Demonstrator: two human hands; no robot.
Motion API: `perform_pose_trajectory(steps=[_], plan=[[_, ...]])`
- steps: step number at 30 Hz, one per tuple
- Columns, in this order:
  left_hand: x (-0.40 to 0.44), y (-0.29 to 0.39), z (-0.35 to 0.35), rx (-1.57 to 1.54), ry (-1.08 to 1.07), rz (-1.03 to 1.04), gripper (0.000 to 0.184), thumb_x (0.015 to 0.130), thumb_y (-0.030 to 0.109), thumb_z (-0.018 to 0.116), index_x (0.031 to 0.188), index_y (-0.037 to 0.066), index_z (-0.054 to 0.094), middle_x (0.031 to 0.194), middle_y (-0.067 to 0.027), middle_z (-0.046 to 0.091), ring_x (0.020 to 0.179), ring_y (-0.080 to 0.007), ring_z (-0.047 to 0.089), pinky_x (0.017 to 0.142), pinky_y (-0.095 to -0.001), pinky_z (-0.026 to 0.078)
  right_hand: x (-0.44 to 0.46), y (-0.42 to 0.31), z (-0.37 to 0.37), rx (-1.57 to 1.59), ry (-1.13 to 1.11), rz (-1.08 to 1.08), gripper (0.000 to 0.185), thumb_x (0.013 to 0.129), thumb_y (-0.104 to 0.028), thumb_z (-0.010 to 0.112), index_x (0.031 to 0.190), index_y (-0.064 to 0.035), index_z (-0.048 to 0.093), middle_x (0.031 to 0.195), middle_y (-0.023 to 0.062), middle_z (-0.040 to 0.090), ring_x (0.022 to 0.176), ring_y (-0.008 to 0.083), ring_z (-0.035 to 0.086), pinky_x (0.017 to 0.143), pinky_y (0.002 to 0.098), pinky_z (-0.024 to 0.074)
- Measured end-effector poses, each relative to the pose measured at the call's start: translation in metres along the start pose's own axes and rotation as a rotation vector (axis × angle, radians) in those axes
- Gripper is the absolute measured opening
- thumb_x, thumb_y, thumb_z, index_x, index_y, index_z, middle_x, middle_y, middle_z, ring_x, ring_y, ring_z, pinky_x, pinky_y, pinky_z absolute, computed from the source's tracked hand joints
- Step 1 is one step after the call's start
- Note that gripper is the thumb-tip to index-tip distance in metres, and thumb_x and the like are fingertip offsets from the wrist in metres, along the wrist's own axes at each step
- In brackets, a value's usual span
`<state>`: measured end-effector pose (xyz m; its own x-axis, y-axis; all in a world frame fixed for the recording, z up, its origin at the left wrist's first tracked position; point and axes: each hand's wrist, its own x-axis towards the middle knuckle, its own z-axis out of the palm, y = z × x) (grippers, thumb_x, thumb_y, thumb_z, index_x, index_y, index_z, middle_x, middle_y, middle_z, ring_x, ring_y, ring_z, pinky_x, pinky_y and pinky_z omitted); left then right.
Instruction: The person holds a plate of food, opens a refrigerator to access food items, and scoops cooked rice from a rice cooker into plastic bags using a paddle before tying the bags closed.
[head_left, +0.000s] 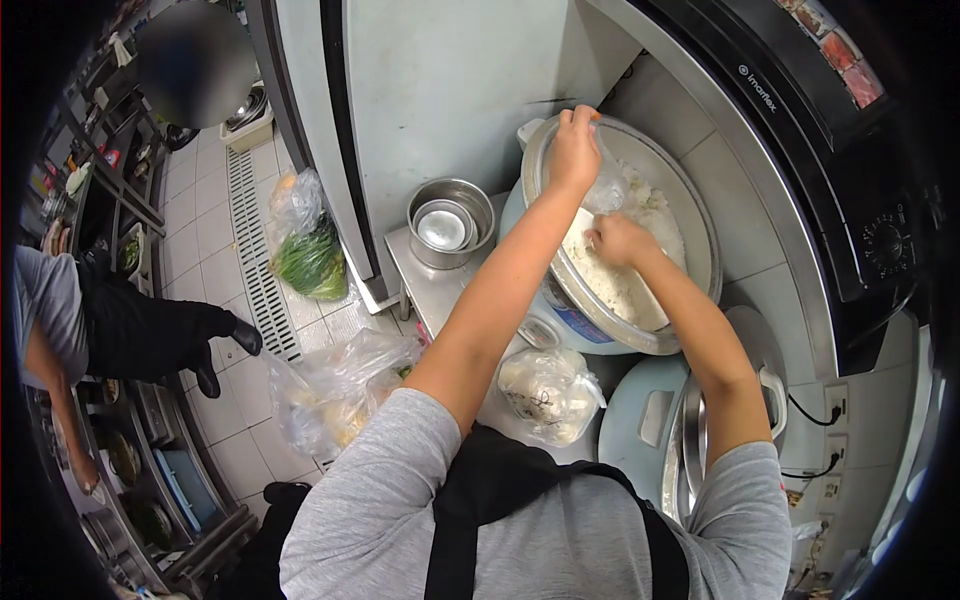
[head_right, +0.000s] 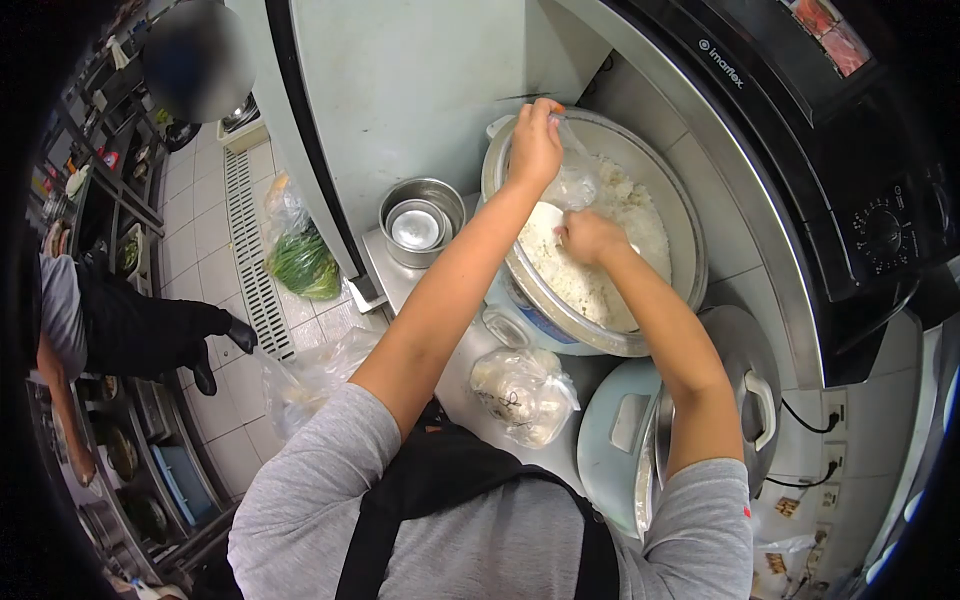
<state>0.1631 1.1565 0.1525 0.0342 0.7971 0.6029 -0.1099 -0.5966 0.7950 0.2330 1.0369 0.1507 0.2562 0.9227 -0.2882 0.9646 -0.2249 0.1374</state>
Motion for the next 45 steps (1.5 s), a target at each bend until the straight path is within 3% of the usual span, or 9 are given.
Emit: perform_pose_trajectory(steps=[12, 23, 29, 31, 34, 37, 40, 43, 45], plan=[[-0.002, 0.006, 0.0, -0.022, -0.075, 0.046, 0.017, 0.079, -0.001, 0.049, 0.094, 0.006, 0.049, 0.09, -0.0176, 0.05, 0.081, -0.0389, 0.052, 0.069, -0.0434, 0.042, -0.013, -0.003, 0.019, 0.152, -0.076, -0.165, 0.03, 0.081, -0.025, 0.048, 0.084, 0.0028, 0.057, 0.082, 0.0245, 0.059, 0.079, 0.0367, 0.057, 0.072, 0.0417, 0.0446], [-0.002, 0.001, -0.003, -0.034, -0.057, 0.043, 0.017, 0.077, -0.002, 0.05, 0.092, 0.006, 0.05, 0.088, -0.0172, 0.05, 0.08, -0.0388, 0.052, 0.068, -0.0434, 0.042, -0.045, 0.014, 0.012, 0.234, -0.171, -0.234, 0.027, 0.078, -0.02, 0.051, 0.08, 0.0054, 0.058, 0.077, 0.0231, 0.059, 0.073, 0.0345, 0.058, 0.067, 0.039, 0.0454], [-0.001, -0.001, -0.005, -0.025, -0.023, -0.004, 0.017, 0.077, -0.002, 0.051, 0.092, 0.005, 0.049, 0.087, -0.0174, 0.051, 0.08, -0.0386, 0.052, 0.068, -0.0426, 0.043, -0.055, 0.053, -0.016, 0.507, -0.22, -0.143, 0.025, 0.08, -0.02, 0.051, 0.075, 0.0046, 0.054, 0.062, 0.0122, 0.055, 0.058, 0.0196, 0.053, 0.057, 0.0329, 0.0428], [-0.001, 0.0, -0.006, -0.004, -0.018, -0.007, 0.017, 0.076, -0.002, 0.051, 0.092, 0.004, 0.049, 0.087, -0.0175, 0.051, 0.08, -0.0378, 0.052, 0.068, -0.0421, 0.043, -0.055, 0.065, -0.032, 0.769, -0.247, 0.056, 0.024, 0.083, -0.022, 0.05, 0.074, 0.0002, 0.053, 0.055, 0.0047, 0.048, 0.048, 0.0125, 0.046, 0.045, 0.0285, 0.0385], [-0.001, -0.002, -0.004, 0.006, -0.006, -0.01, 0.017, 0.076, -0.002, 0.052, 0.092, 0.004, 0.049, 0.087, -0.0174, 0.052, 0.08, -0.0359, 0.053, 0.068, -0.041, 0.043, -0.05, 0.07, -0.071, 0.818, -0.227, 0.257, 0.023, 0.085, -0.022, 0.049, 0.073, -0.0028, 0.052, 0.051, 0.0005, 0.043, 0.04, 0.009, 0.039, 0.035, 0.0262, 0.0311], [-0.001, -0.005, -0.003, -0.001, 0.011, -0.005, 0.018, 0.076, -0.003, 0.052, 0.092, 0.004, 0.05, 0.087, -0.0169, 0.052, 0.079, -0.0339, 0.054, 0.069, -0.0399, 0.043, -0.03, 0.077, -0.087, 0.755, -0.083, 0.264, 0.023, 0.083, -0.022, 0.051, 0.071, -0.0023, 0.051, 0.048, 0.0019, 0.042, 0.035, 0.0099, 0.036, 0.032, 0.0272, 0.0283], [0.0, -0.003, -0.003, -0.01, 0.035, -0.002, 0.019, 0.075, -0.003, 0.051, 0.093, 0.003, 0.05, 0.087, -0.0166, 0.053, 0.079, -0.033, 0.054, 0.07, -0.0392, 0.043, 0.003, 0.068, -0.092, 0.567, -0.063, 0.226, 0.027, 0.083, -0.024, 0.051, 0.067, -0.0023, 0.047, 0.052, 0.0029, 0.042, 0.039, 0.0104, 0.038, 0.032, 0.0279, 0.0281], [-0.001, -0.004, -0.003, -0.013, 0.059, 0.001, 0.019, 0.075, -0.004, 0.051, 0.092, 0.003, 0.05, 0.088, -0.0168, 0.053, 0.079, -0.033, 0.054, 0.07, -0.0389, 0.043, 0.045, 0.049, -0.07, 0.397, -0.013, 0.234, 0.022, 0.081, -0.018, 0.05, 0.073, 0.0017, 0.054, 0.056, 0.0113, 0.053, 0.042, 0.0181, 0.05, 0.037, 0.0329, 0.0388], [0.001, -0.005, -0.003, -0.001, 0.072, 0.013, 0.019, 0.075, -0.004, 0.051, 0.092, 0.003, 0.051, 0.088, -0.017, 0.053, 0.08, -0.033, 0.054, 0.07, -0.0387, 0.043, 0.046, 0.008, -0.072, 0.0, 0.174, 0.29, 0.02, 0.076, -0.008, 0.048, 0.088, 0.0016, 0.061, 0.085, 0.0208, 0.062, 0.076, 0.0306, 0.062, 0.066, 0.0383, 0.0487]])
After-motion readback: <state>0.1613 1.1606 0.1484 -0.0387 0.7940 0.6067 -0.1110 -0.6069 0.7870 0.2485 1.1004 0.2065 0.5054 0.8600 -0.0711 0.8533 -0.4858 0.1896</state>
